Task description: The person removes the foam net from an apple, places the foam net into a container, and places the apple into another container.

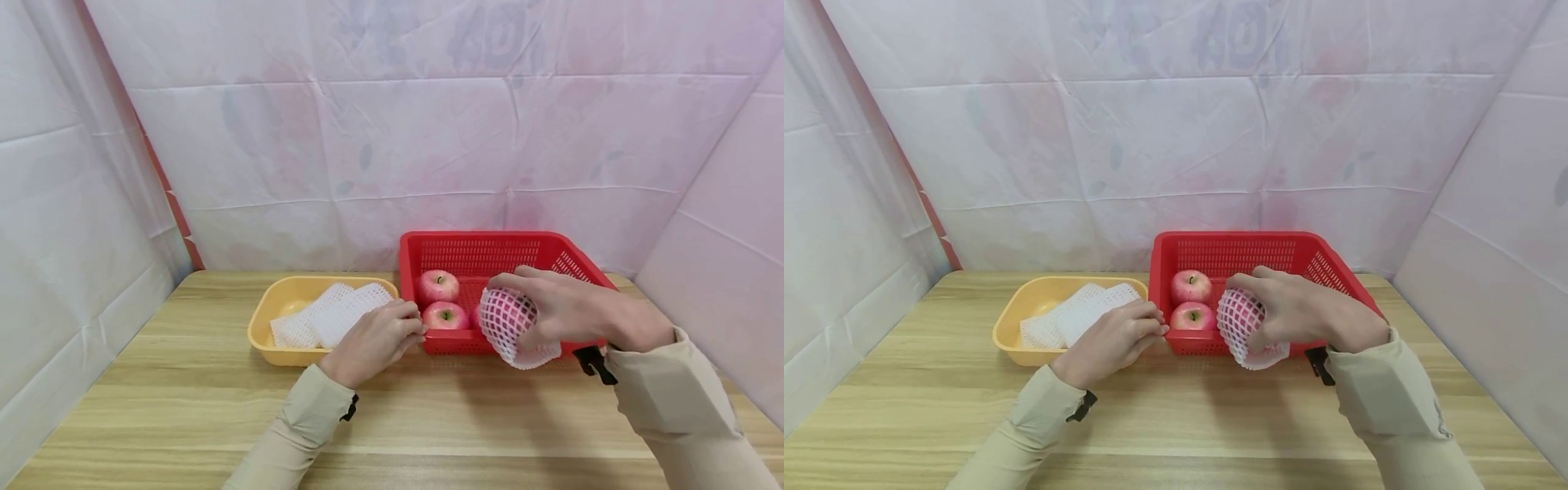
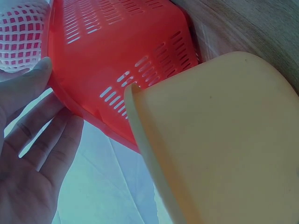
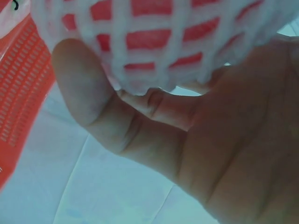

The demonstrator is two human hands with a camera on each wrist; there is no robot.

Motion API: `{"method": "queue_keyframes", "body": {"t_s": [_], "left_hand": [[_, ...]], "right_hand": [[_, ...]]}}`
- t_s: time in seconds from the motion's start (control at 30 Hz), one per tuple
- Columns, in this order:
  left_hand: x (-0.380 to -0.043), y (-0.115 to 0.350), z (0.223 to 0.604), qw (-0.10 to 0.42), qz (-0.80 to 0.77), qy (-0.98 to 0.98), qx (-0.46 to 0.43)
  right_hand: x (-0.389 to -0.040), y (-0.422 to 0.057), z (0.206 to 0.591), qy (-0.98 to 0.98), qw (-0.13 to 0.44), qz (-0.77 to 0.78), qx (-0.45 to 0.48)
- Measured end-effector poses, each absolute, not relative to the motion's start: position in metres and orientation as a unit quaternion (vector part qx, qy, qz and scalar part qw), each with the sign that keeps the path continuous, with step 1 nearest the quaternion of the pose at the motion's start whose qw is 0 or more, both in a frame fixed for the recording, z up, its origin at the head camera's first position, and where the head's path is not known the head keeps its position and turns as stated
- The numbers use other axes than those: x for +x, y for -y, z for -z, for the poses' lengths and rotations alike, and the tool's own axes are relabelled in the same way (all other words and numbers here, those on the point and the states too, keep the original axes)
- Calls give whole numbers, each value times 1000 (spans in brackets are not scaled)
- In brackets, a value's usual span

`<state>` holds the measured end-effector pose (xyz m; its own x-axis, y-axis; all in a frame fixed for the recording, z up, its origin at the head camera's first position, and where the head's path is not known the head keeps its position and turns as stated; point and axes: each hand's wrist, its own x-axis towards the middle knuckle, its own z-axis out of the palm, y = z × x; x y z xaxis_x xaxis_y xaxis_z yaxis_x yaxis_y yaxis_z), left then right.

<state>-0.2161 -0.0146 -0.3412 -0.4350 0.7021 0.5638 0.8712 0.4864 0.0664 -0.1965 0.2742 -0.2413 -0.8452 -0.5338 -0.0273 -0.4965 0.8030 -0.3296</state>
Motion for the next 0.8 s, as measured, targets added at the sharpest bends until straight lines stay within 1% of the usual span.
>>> {"method": "queue_keyframes", "body": {"t_s": [0.23,0.43,0.67,0.8], "left_hand": [[-217,14,342,243,172,828,-475],[-217,14,342,235,176,831,-472],[-217,14,341,231,177,833,-470],[-216,14,341,230,176,834,-470]], "right_hand": [[-187,-272,244,-943,57,166,-284],[-175,-266,246,-935,57,169,-306],[-166,-262,246,-927,34,160,-339],[-162,-259,250,-917,34,160,-364]]}}
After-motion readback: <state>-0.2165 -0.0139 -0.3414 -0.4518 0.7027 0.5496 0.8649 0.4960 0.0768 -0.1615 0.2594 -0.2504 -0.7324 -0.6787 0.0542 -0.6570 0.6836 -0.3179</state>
